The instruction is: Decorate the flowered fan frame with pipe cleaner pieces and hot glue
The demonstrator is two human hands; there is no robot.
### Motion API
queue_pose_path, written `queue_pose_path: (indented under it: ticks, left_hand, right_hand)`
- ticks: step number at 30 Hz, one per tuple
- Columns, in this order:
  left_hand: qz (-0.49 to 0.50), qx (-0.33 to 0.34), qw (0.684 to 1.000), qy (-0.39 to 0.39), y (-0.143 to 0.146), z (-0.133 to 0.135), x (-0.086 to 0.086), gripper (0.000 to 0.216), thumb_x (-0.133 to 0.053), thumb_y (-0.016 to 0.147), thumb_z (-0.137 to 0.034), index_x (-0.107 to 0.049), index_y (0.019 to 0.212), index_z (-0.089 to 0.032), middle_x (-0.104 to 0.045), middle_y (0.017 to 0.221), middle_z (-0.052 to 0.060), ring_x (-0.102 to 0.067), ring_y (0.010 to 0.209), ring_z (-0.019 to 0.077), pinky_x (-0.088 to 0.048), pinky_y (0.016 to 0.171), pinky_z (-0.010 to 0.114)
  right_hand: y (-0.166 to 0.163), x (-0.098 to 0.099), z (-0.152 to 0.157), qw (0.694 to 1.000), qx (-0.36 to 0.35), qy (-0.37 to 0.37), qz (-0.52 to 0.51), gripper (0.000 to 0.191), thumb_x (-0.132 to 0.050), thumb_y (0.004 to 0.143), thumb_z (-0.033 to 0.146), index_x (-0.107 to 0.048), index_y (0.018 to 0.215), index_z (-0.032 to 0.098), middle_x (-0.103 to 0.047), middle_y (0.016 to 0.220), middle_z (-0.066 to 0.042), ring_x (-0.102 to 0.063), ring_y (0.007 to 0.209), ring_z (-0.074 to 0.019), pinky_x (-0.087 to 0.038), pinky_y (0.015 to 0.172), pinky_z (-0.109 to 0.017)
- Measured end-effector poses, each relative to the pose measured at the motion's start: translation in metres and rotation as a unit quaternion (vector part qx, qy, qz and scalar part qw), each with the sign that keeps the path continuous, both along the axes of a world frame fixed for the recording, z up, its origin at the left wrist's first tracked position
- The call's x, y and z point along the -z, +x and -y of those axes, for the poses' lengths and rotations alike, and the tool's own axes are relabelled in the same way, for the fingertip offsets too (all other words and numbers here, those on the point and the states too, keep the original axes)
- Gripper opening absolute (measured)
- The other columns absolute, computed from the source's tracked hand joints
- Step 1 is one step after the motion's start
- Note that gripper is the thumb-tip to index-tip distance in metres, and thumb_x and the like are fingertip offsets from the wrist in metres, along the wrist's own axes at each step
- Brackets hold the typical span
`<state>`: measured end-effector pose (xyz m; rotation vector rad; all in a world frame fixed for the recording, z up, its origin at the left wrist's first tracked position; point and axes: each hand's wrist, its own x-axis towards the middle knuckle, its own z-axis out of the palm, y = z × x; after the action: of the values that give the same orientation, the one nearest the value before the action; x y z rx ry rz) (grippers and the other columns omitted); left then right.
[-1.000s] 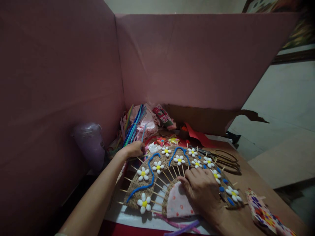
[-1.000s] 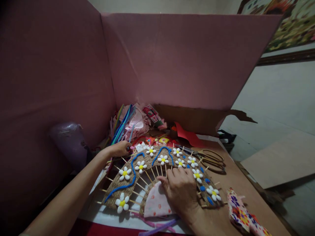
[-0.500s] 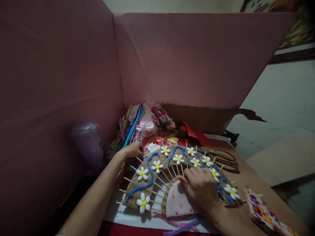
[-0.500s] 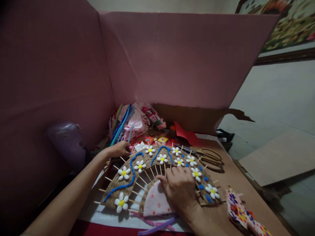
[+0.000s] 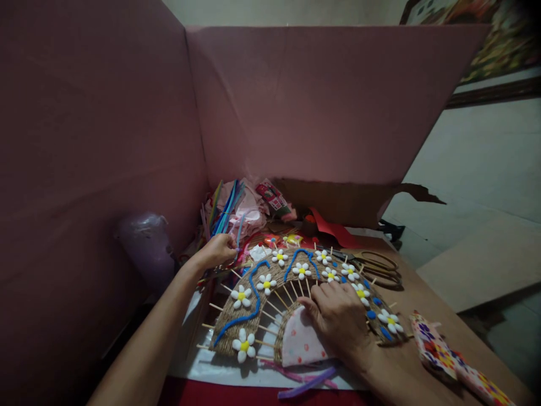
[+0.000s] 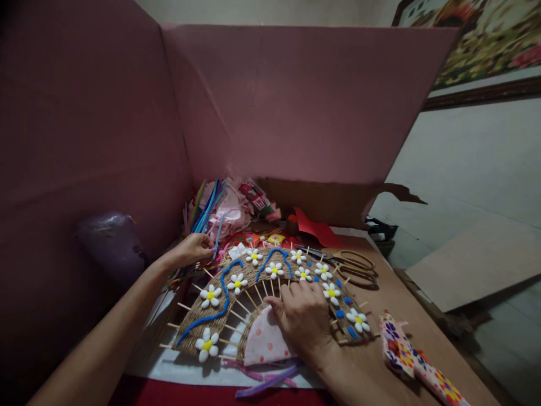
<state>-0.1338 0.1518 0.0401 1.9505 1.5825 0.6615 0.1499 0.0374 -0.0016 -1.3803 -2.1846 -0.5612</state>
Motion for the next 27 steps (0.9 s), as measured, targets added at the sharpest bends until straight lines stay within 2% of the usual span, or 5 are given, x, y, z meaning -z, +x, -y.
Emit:
queue_pose_path:
  ticks: [6,13,16,22,27]
  left_hand:
    - [0.021,-0.030,0.996,0.077,0.007,0.023,-0.027,0.013,-0.056,0.063,-0.023,-0.056,0.074,-0.016,-0.050,0.051,-0.005,-0.044,0.047,0.0094,-0.029,0.043,0.020]
    - [0.060,0.065,0.989,0.116,0.054,0.080,-0.047,0.012,-0.057,0.069,-0.022,-0.055,0.079,-0.015,-0.048,0.053,-0.005,-0.041,0.047,0.0080,-0.029,0.043,0.019]
    - [0.091,0.113,0.985,0.093,0.076,0.101,-0.041,0.010,-0.054,0.074,-0.022,-0.053,0.081,-0.016,-0.046,0.054,-0.006,-0.040,0.047,0.0075,-0.030,0.043,0.019]
    - [0.108,0.141,0.981,0.077,0.102,0.120,-0.021,0.008,-0.054,0.075,-0.021,-0.051,0.079,-0.015,-0.041,0.053,-0.007,-0.035,0.046,0.0061,-0.025,0.041,0.018]
    - [0.092,0.146,0.978,0.115,0.104,0.124,-0.011,0.005,-0.053,0.076,-0.020,-0.052,0.078,-0.016,-0.046,0.058,-0.005,-0.040,0.051,0.0071,-0.029,0.045,0.019]
  right_hand:
    - [0.001,0.005,-0.001,1.000,0.011,0.011,-0.015,0.045,-0.035,0.091,0.049,-0.055,0.065,0.017,-0.056,0.063,-0.007,-0.046,0.065,-0.0212,-0.025,0.062,-0.032]
    - [-0.001,-0.009,0.005,0.983,-0.058,-0.010,-0.172,0.027,-0.040,0.092,0.030,-0.058,0.077,0.016,-0.059,0.078,-0.009,-0.050,0.078,-0.0206,-0.034,0.068,-0.031]
    - [-0.004,-0.016,0.009,0.901,-0.191,-0.162,-0.353,0.020,-0.042,0.090,0.027,-0.057,0.081,0.017,-0.057,0.076,-0.004,-0.052,0.070,-0.0148,-0.039,0.064,-0.027]
    - [-0.013,-0.017,0.013,0.626,-0.272,-0.430,-0.592,0.022,-0.055,0.080,0.037,-0.060,0.089,0.017,-0.052,0.066,0.003,-0.043,0.045,-0.0061,-0.035,0.043,-0.020]
    - [-0.016,-0.020,0.018,0.564,-0.285,-0.449,-0.632,0.021,-0.061,0.076,0.037,-0.058,0.078,0.016,-0.052,0.062,0.004,-0.045,0.045,-0.0061,-0.037,0.043,-0.019]
